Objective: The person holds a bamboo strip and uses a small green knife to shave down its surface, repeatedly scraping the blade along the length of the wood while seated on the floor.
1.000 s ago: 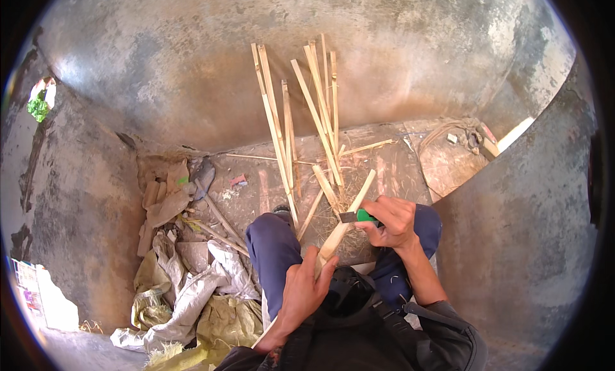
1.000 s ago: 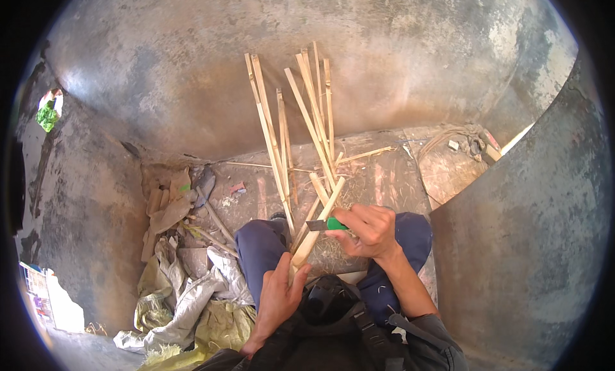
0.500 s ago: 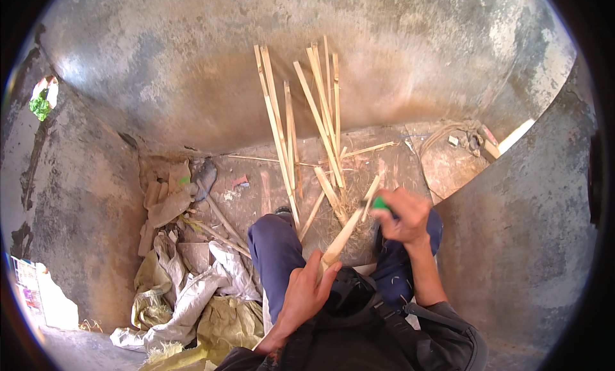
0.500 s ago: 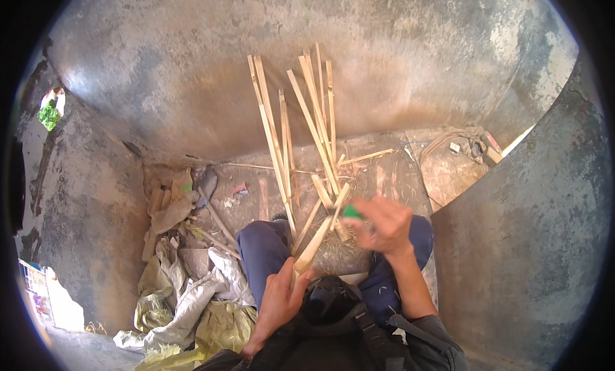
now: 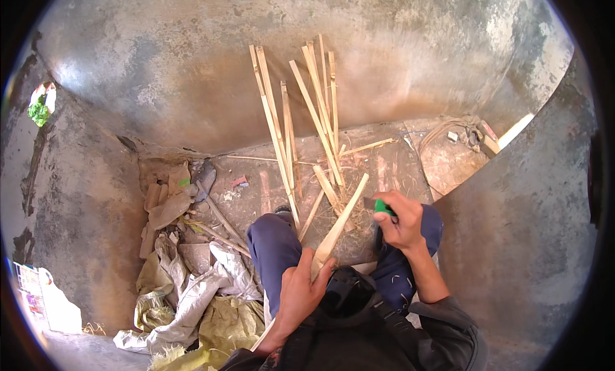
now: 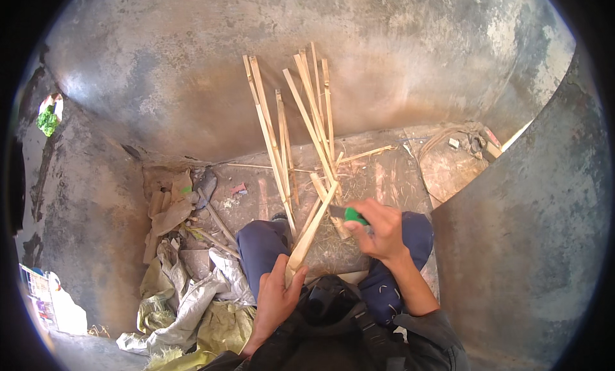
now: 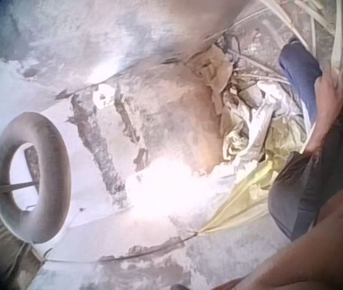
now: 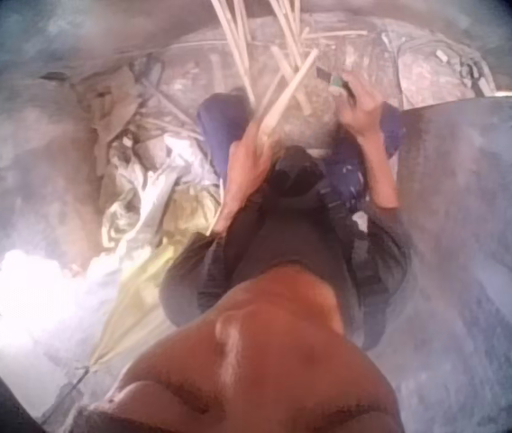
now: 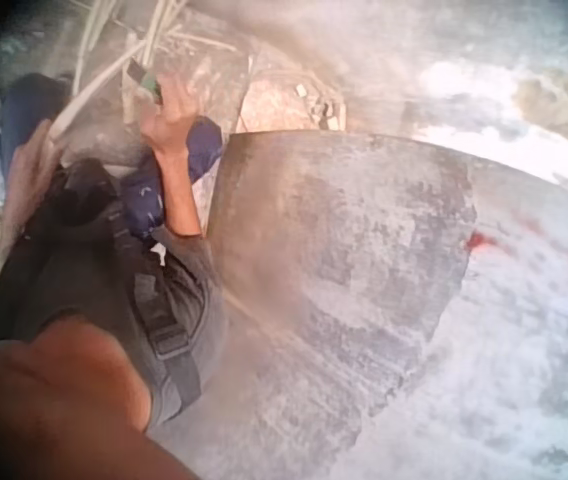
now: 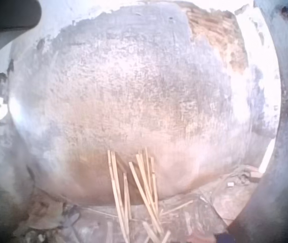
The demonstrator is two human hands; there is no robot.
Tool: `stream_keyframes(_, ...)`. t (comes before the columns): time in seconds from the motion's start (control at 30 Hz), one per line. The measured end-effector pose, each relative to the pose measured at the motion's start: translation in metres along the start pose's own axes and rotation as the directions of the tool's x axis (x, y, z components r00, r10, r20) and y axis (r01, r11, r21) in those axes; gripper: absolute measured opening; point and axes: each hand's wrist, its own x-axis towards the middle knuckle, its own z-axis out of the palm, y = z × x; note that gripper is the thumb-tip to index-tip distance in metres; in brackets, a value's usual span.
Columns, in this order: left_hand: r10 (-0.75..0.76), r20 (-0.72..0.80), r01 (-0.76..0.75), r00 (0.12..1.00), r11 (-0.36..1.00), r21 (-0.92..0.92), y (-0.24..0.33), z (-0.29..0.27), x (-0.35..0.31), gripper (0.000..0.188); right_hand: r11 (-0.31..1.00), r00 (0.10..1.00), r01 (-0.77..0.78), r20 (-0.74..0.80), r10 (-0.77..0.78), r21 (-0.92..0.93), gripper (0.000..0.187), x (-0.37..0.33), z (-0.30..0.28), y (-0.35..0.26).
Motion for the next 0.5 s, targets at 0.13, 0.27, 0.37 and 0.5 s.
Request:
stream_keyframes(0.13,-0.005,0.015,0.005,1.000,1.000,-0.005,0.000,0.002,0.001,0.023,0.994,0.993,0.107,0.042,-0.108,0.022,0.031,-0.001,0.013,-0.005)
stream_keyframes(0.27,0.047,0.041,-0.046,0.998,0.998,-0.043,-0.007,0.004,0.003,0.029,0.992,0.990,0.125,0.059,-0.126,0.029,0.031,-0.002,0.016,-0.007)
stream_keyframes(0.37,0.047,0.033,-0.045,0.998,0.998,-0.042,-0.004,0.003,0.002,0.030,0.993,0.992,0.117,0.047,-0.118,0.031,0.030,0.001,0.018,-0.011)
stream_keyframes(0.5,0.019,0.027,-0.020,0.999,0.999,0.025,-0.003,0.001,0.000,0.033,0.992,0.991,0.128,0.038,-0.128,0.006,0.031,0.007,0.017,-0.013)
